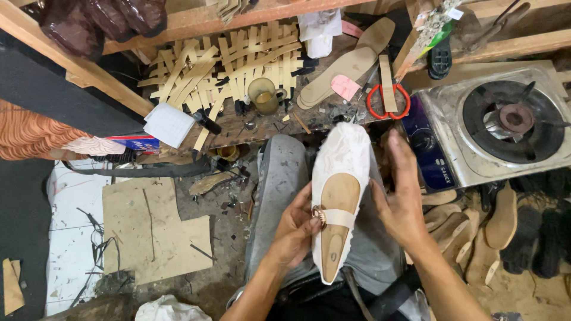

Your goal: The person holds a white shoe upper on their lap, positions a light-colored strap with a gold buckle across it, and marks the strap position with a pink pad. They then use scissors to trim the strap edge, press the strap onto the shoe, and finally handle the tan insole and sole, fitting the insole into the shoe.

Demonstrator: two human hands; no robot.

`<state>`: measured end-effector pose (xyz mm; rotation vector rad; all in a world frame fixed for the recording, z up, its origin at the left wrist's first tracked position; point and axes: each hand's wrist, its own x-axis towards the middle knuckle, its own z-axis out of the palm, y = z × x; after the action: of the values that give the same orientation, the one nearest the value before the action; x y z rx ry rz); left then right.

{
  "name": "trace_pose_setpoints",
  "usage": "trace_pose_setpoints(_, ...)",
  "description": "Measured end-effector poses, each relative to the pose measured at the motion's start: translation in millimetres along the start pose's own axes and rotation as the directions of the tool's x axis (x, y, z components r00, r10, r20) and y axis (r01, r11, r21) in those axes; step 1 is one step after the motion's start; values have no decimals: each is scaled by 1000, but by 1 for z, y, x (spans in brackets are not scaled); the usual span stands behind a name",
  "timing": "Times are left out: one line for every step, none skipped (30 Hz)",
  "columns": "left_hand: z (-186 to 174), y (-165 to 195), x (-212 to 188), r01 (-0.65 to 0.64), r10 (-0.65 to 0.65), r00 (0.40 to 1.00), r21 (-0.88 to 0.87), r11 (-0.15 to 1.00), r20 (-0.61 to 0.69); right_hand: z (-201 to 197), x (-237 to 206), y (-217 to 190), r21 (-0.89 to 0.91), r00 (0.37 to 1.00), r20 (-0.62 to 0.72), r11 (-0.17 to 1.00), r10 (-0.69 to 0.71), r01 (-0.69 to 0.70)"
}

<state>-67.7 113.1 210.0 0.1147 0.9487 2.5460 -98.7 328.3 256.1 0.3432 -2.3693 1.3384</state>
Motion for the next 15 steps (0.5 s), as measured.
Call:
trace_pose_setpoints(-1, -2, 3, -92, 92, 996, 50, 995, -3, 4, -11, -9, 305, 985, 20, 937, 173, -171)
trace_pose_setpoints(-3, -4, 5, -124, 125, 992, 45, 991, -16, 8, -24, -18, 573, 940, 99, 754, 326, -321)
trace_pose_setpoints(-5, -6, 7, -155, 157, 987, 39, 987, -30, 11, -40, -28, 592, 959, 141, 756, 247, -281)
trace_pose_setpoints(-7, -9, 8, -184, 186, 982, 34, 982, -46, 16, -57, -36, 612, 969, 180, 752, 168, -244)
trace_pose_setpoints(-8, -11, 9, -207, 208, 977, 39, 978, -48, 27, -67, -40, 426, 979, 153, 884, 138, -192)
trace_pose_setpoints(-9, -13, 10, -224, 226, 973, 41, 974, -47, 39, -76, -42, 212, 986, 127, 968, 106, -131)
trace_pose_setpoints(-10, -16, 10, -236, 238, 970, 38, 971, -45, 46, -84, -43, -20, 991, 110, 997, 75, -73)
trace_pose_setpoints(-10, -16, 11, -234, 233, 972, -24, 972, -42, 49, -91, -42, 19, 993, 62, 995, 99, -100)
trace_pose_setpoints(-11, -14, 14, -234, 232, 972, -84, 969, -31, 52, -96, -40, 60, 993, 9, 991, 118, -118)
trace_pose_setpoints(-12, -10, 17, -235, 234, 972, -139, 962, -21, 55, -99, -39, 106, 990, -43, 986, 135, -130)
trace_pose_setpoints(-12, -4, 22, -182, 171, 980, -102, 978, -105, 56, -103, -40, 155, 993, -62, 984, 99, -89)
trace_pose_setpoints(-13, 4, 33, -128, 112, 974, -73, 989, -195, 56, -107, -41, 202, 995, -77, 978, 64, -47)
trace_pose_setpoints(-14, 14, 44, -76, 59, 957, -48, 996, -285, 56, -109, -43, 249, 995, -92, 968, 24, -1)
trace_pose_setpoints(-12, 24, 50, -34, 20, 989, -93, 995, -149, 56, -112, -47, 252, 995, -98, 967, -1, 26)
trace_pose_setpoints(-11, 34, 55, 9, -11, 1000, -127, 992, -11, 57, -114, -51, 258, 994, -102, 965, -29, 54)
